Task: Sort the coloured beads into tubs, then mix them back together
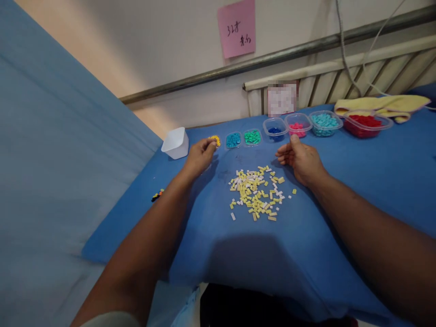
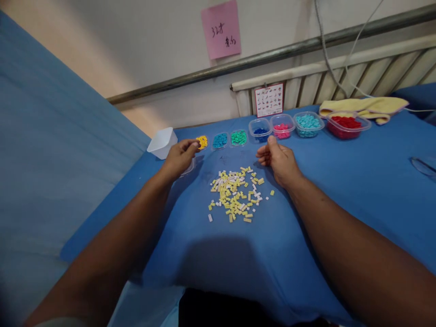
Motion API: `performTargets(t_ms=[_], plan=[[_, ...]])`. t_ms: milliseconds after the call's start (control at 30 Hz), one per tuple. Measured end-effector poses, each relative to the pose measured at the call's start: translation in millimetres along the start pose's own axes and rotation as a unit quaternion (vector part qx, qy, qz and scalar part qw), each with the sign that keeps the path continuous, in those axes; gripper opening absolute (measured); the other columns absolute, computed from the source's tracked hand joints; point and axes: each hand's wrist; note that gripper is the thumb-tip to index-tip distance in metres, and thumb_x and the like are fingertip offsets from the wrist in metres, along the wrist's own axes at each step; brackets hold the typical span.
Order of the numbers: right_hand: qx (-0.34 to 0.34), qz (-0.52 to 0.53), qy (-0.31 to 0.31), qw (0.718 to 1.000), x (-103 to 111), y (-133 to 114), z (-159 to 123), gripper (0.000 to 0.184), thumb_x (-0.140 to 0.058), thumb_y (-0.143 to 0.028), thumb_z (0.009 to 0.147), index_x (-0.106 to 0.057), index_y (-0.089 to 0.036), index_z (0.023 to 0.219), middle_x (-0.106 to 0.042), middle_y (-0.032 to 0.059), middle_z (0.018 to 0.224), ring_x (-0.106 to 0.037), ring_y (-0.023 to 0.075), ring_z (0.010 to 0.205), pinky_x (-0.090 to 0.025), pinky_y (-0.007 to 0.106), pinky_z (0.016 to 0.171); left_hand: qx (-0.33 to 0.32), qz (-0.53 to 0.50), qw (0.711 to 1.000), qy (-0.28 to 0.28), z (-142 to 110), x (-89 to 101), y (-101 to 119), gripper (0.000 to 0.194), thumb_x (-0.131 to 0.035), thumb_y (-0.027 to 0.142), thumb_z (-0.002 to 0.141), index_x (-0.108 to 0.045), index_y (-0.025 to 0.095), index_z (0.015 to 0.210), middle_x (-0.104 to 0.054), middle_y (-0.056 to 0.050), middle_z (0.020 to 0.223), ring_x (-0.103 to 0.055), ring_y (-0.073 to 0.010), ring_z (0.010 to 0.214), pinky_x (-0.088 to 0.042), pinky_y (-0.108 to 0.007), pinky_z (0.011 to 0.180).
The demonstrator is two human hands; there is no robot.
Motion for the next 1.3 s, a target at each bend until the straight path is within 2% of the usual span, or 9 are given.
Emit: performTargets(t_ms=[133, 233, 333, 433, 533, 733, 933, 1067, 1300], plan=[[0.010, -0.049, -0.040, 0.998, 0, 6, -2, 0.080, -0.054, -0.095, 0.097, -0.085, -0.021, 0.091, -0.087, 0.0145, 0.103, -0.083, 0.0261, 0.099, -0.067, 0.040, 0.094, -0.059, 0.027, 0.989, -0.136, -69, 2.1, 25, 0.063, -0.043, 0.064, 0.113, -0.072, 0.019, 0.147, -0.073, -0.013, 0.155, -0.066, -0.0322, 0.146, -0.048, -0.049, 0.130], [0.001, -0.092, -0.102, 0.991, -8, 8, -11, 0.084, -0.051, -0.098, 0.096, -0.088, -0.023, 0.102, -0.087, 0.0148, 0.122, -0.079, 0.0332, 0.123, -0.056, 0.053, 0.120, -0.052, 0.057, 0.978, -0.194, -105, -1.2, 38, 0.076, -0.036, 0.070, 0.114, -0.059, 0.019, 0.165, -0.057, -0.013, 0.173, -0.052, -0.0320, 0.163, -0.036, -0.049, 0.140], [-0.030, -0.095, -0.171, 0.980, -27, 6, -28, 0.085, -0.048, -0.099, 0.096, -0.088, -0.023, 0.102, -0.086, 0.0159, 0.128, -0.077, 0.0353, 0.131, -0.049, 0.057, 0.128, -0.074, 0.106, 0.964, -0.230, -120, -14.5, 43, 0.084, -0.028, 0.067, 0.115, -0.046, 0.010, 0.173, -0.042, -0.018, 0.182, -0.038, -0.0315, 0.172, -0.025, -0.049, 0.144], [-0.057, -0.026, -0.208, 0.976, -45, -1, -42, 0.090, -0.039, -0.099, 0.099, -0.086, -0.022, 0.103, -0.086, 0.0166, 0.128, -0.077, 0.0338, 0.131, -0.053, 0.053, 0.124, -0.090, 0.148, 0.953, -0.249, -123, -33.7, 48, 0.084, -0.024, 0.061, 0.116, -0.038, 0.004, 0.176, -0.032, -0.022, 0.186, -0.028, -0.0316, 0.176, -0.019, -0.048, 0.146], [-0.041, 0.028, -0.154, 0.987, -46, -8, -40, 0.093, -0.034, -0.100, 0.099, -0.085, -0.022, 0.102, -0.087, 0.0164, 0.118, -0.079, 0.0317, 0.124, -0.061, 0.048, 0.112, -0.087, 0.163, 0.952, -0.246, -121, -54.5, 59, 0.084, -0.024, 0.060, 0.117, -0.032, 0.004, 0.179, -0.026, -0.022, 0.188, -0.024, -0.0316, 0.177, -0.018, -0.047, 0.145], [-0.037, 0.067, 0.069, 0.995, 2, -5, 3, 0.085, -0.034, -0.092, 0.105, -0.078, -0.023, 0.086, -0.083, 0.0120, 0.085, -0.079, 0.0215, 0.078, -0.066, 0.032, 0.069, -0.117, 0.181, 0.949, -0.229, -121, -95.0, 102, 0.081, -0.025, 0.061, 0.120, -0.036, 0.006, 0.178, -0.028, -0.021, 0.187, -0.024, -0.0324, 0.177, -0.021, -0.048, 0.145], [-0.046, 0.130, 0.085, 0.987, 20, 0, 16, 0.079, -0.030, -0.082, 0.112, -0.074, -0.022, 0.084, -0.080, 0.0098, 0.077, -0.075, 0.0173, 0.066, -0.062, 0.026, 0.058, -0.287, 0.228, 0.902, -0.229, -155, -116.7, 146, 0.083, -0.034, 0.071, 0.117, -0.047, 0.010, 0.173, -0.035, -0.019, 0.185, -0.033, -0.0355, 0.174, -0.028, -0.054, 0.142], [-0.042, 0.113, 0.064, 0.991, 16, -1, 11, 0.076, -0.036, -0.078, 0.114, -0.074, -0.021, 0.082, -0.080, 0.0099, 0.077, -0.074, 0.0150, 0.063, -0.060, 0.023, 0.056, -0.375, 0.277, 0.861, -0.204, -158, -119.1, 136, 0.062, -0.043, 0.057, 0.119, -0.060, 0.018, 0.164, -0.047, -0.015, 0.180, -0.041, -0.0333, 0.170, -0.028, -0.056, 0.141], [-0.023, 0.074, 0.055, 0.995, 10, 2, 11, 0.073, -0.049, -0.082, 0.109, -0.075, -0.020, 0.080, -0.080, 0.0103, 0.076, -0.072, 0.0148, 0.063, -0.059, 0.023, 0.057, -0.286, 0.240, 0.908, -0.191, -99, -95.1, 92, 0.050, -0.043, 0.047, 0.120, -0.072, 0.022, 0.153, -0.052, -0.014, 0.177, -0.049, -0.0308, 0.165, -0.038, -0.054, 0.137]])
Point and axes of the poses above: each hand's wrist, its own z-axis towards the middle knuckle, its own x-axis out of the back of the hand, y = z × x
